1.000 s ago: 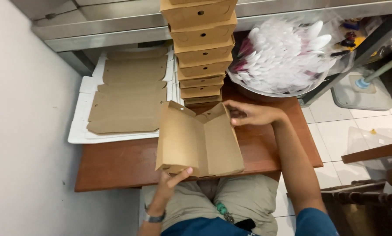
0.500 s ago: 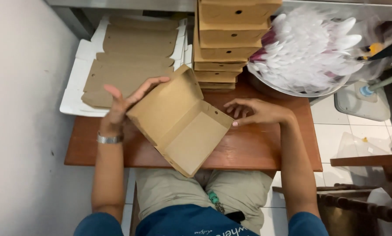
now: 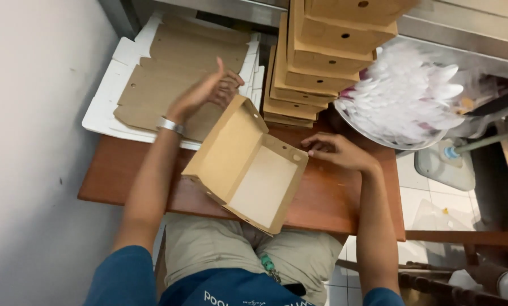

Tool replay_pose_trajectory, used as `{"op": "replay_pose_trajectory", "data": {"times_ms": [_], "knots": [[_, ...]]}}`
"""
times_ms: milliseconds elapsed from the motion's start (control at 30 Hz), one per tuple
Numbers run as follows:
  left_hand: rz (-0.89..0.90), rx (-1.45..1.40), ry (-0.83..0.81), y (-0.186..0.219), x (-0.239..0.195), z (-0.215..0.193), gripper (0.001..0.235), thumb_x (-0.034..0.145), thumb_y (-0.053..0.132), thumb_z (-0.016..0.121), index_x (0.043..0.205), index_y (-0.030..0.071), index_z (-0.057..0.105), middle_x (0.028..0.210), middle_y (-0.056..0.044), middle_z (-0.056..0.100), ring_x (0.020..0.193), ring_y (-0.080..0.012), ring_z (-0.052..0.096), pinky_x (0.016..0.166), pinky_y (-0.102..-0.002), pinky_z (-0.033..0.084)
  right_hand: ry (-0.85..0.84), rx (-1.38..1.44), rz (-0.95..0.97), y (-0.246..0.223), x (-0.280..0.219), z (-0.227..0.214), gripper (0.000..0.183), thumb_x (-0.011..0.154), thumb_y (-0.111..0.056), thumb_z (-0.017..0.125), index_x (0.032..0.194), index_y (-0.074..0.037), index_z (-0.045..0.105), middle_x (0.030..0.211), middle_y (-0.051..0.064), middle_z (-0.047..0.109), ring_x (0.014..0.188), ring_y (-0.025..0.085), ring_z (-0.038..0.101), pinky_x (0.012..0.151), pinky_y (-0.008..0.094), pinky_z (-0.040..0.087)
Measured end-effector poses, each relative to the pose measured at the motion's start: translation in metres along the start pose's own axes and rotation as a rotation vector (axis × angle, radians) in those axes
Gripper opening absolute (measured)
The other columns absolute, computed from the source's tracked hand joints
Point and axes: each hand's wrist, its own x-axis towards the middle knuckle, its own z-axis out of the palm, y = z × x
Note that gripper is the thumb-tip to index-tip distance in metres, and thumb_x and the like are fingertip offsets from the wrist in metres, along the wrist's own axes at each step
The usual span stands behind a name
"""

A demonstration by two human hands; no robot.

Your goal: The person repeatedly opens small cardboard boxes, places a sealed plastic packet containing a white and a pink item inside each box, closes the box, and stacks it on a growing pile. The process is repeated for multiple boxes throughout the clip.

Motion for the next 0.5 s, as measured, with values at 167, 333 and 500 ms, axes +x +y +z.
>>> {"op": "replay_pose_trajectory", "data": {"times_ms": [167,333,500], "knots": [[0.176,-0.346,0.498,-0.075,0.052,0.045,0.035,0.100,0.046,0.067,0.093,0.012,0.074,0.073,-0.003,0.070,0.065,-0.0127,0.069,0.056,-0.023,0.055,0.132,-0.076,-0.043,0.014,0.010,0.004,0.028,0.099,-0.020,0.066,0.123,-0.004,0.071,0.097,0.015,0.075,0.083,0.025,0.073,0.075,0.037,0.061],[0.200,0.053,0.567,-0.073,0.047,0.048,0.019,0.099,0.038,0.072,0.096,0.019,0.074,0.078,-0.001,0.074,0.072,-0.0127,0.072,0.059,-0.024,0.057,0.214,-0.001,0.012,0.023,0.015,0.008,0.036,0.103,-0.025,0.060,0.126,0.002,0.066,0.102,0.024,0.073,0.082,0.032,0.074,0.072,0.043,0.064],[0.510,0.539,0.701,-0.050,0.029,0.065,0.008,0.094,0.026,0.077,0.099,0.019,0.075,0.083,-0.002,0.074,0.086,-0.0205,0.069,0.072,-0.031,0.056,0.361,-0.158,0.107,0.014,0.018,0.011,0.041,0.103,-0.032,0.062,0.122,0.004,0.063,0.093,0.025,0.072,0.071,0.031,0.072,0.057,0.039,0.062]]}}
